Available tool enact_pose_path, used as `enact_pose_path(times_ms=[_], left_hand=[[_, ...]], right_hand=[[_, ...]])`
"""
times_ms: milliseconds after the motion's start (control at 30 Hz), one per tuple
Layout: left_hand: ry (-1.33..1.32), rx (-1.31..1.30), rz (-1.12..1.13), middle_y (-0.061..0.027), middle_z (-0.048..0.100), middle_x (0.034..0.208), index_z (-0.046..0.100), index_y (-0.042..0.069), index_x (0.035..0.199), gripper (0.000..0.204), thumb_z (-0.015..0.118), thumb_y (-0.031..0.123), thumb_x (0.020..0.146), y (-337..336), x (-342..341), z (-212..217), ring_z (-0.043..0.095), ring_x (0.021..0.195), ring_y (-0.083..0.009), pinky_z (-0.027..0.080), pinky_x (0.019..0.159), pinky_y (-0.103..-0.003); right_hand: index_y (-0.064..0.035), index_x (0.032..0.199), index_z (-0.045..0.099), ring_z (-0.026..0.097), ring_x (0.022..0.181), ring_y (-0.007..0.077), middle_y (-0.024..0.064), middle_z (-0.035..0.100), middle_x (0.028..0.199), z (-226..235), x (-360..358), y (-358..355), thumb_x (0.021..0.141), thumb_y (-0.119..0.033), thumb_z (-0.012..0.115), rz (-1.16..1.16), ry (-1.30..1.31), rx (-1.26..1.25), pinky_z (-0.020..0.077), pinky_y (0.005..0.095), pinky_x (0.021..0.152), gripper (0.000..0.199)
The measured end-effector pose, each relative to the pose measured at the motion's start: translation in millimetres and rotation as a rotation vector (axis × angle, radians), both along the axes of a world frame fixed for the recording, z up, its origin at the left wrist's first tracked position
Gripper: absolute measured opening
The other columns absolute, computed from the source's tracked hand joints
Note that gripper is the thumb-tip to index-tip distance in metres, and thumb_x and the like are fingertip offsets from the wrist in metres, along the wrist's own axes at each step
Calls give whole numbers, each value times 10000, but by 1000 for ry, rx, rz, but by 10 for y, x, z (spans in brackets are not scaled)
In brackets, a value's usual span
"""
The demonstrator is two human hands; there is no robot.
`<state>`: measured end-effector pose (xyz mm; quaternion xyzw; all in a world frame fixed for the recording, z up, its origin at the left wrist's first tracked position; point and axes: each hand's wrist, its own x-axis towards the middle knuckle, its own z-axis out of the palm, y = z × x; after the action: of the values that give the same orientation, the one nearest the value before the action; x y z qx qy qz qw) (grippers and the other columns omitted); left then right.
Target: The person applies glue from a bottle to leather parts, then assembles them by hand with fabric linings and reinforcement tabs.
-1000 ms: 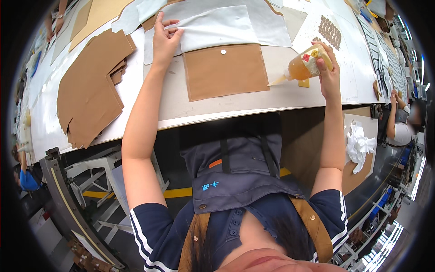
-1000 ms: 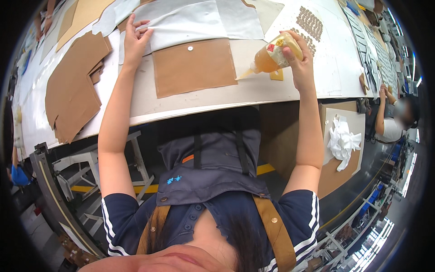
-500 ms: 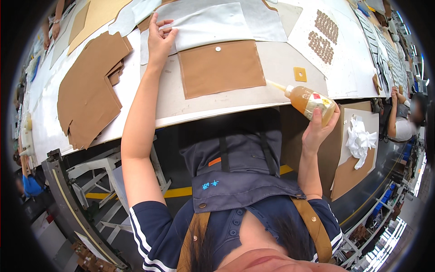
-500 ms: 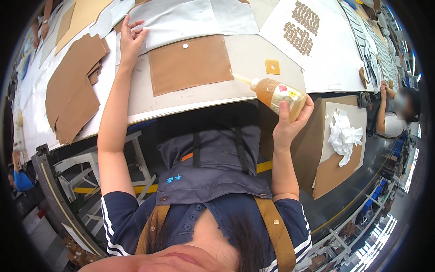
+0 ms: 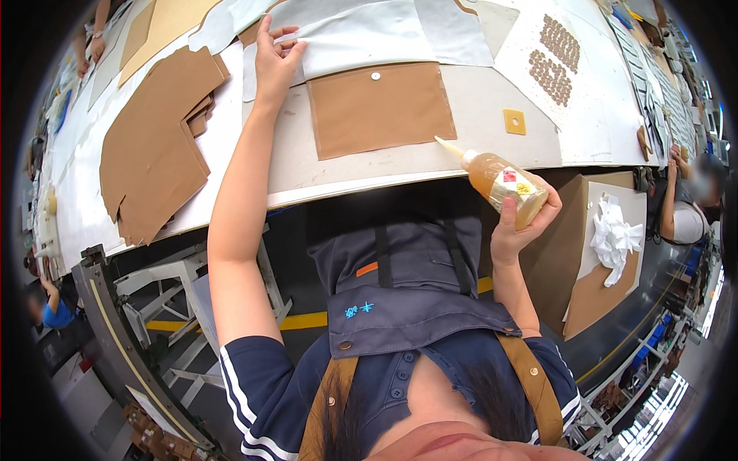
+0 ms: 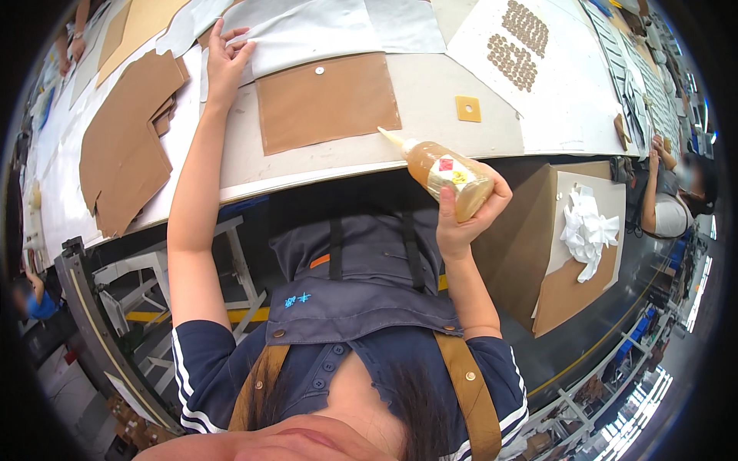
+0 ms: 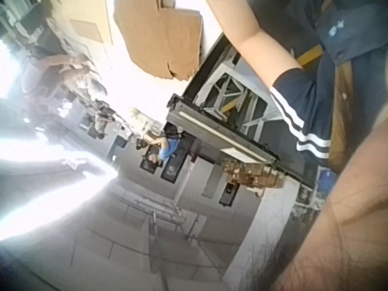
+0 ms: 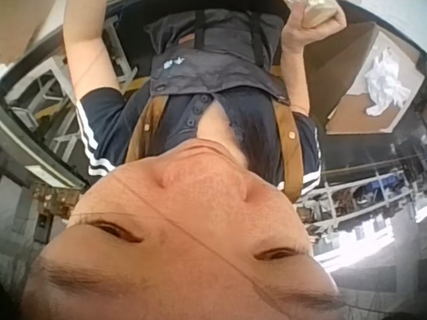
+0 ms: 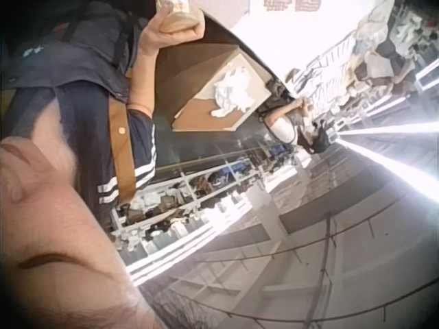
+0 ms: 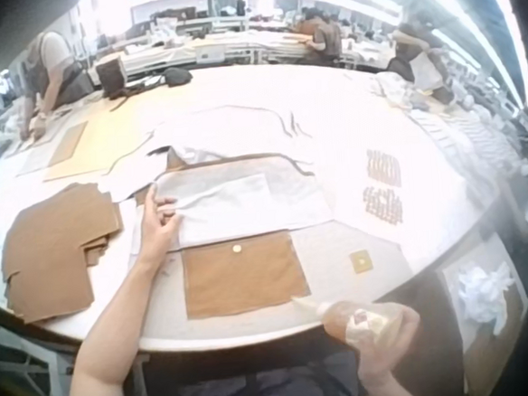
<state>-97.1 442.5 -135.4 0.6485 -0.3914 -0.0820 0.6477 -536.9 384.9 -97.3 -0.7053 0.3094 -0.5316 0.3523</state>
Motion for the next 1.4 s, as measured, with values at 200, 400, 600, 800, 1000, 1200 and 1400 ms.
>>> enact_pose_path(times_ms=[200,400,600,800,1000,1200,1400], left_hand=[[-13,10,-3,-141,592,1271,199,-44,1546,804,687,43,914,-7,17,-22,637,979,-128,535,797,-222],[88,-10,47,-109,556,1194,190,31,1579,847,632,-72,864,-61,6,-82,571,864,-134,525,761,-257],[41,-27,52,-113,564,1191,195,15,1573,835,631,-74,867,-80,68,-138,571,873,-130,530,763,-255],[56,4,65,-110,570,1185,191,16,1577,848,646,-68,867,-73,9,-67,572,891,-132,530,774,-257],[98,30,73,-109,576,1164,183,2,1576,852,645,-74,865,-80,-64,-1,576,901,-136,530,781,-257],[41,21,80,-113,575,1172,190,-3,1574,836,636,-70,869,-48,-46,-24,576,898,-145,531,793,-269],[12,26,76,-106,571,1172,191,1,1575,831,618,-85,867,-55,-24,-33,570,882,-139,528,782,-261]], right_hand=[[-19,1272,338,532,1153,224,160,488,1231,-44,187,120,886,-223,783,154,7,-88,437,370,1018,623],[-35,1262,326,544,1134,274,186,491,1228,-103,375,228,822,-196,833,273,40,-164,446,396,999,690],[-32,1248,327,567,1120,281,193,510,1214,-124,666,348,864,-302,802,422,-7,-208,470,413,987,668],[-55,1267,302,604,1156,337,225,512,1239,-178,897,476,839,-240,826,585,-50,-199,498,454,997,702],[-17,1313,321,565,1164,255,188,519,1244,-66,825,462,843,-282,818,393,-221,101,470,398,985,734],[-15,1309,369,516,1139,182,111,495,1222,76,398,213,886,-270,754,114,-225,293,441,351,1009,626],[-4,1326,380,536,1170,209,130,517,1226,-199,276,239,911,-266,741,84,-131,190,445,353,1028,609]])
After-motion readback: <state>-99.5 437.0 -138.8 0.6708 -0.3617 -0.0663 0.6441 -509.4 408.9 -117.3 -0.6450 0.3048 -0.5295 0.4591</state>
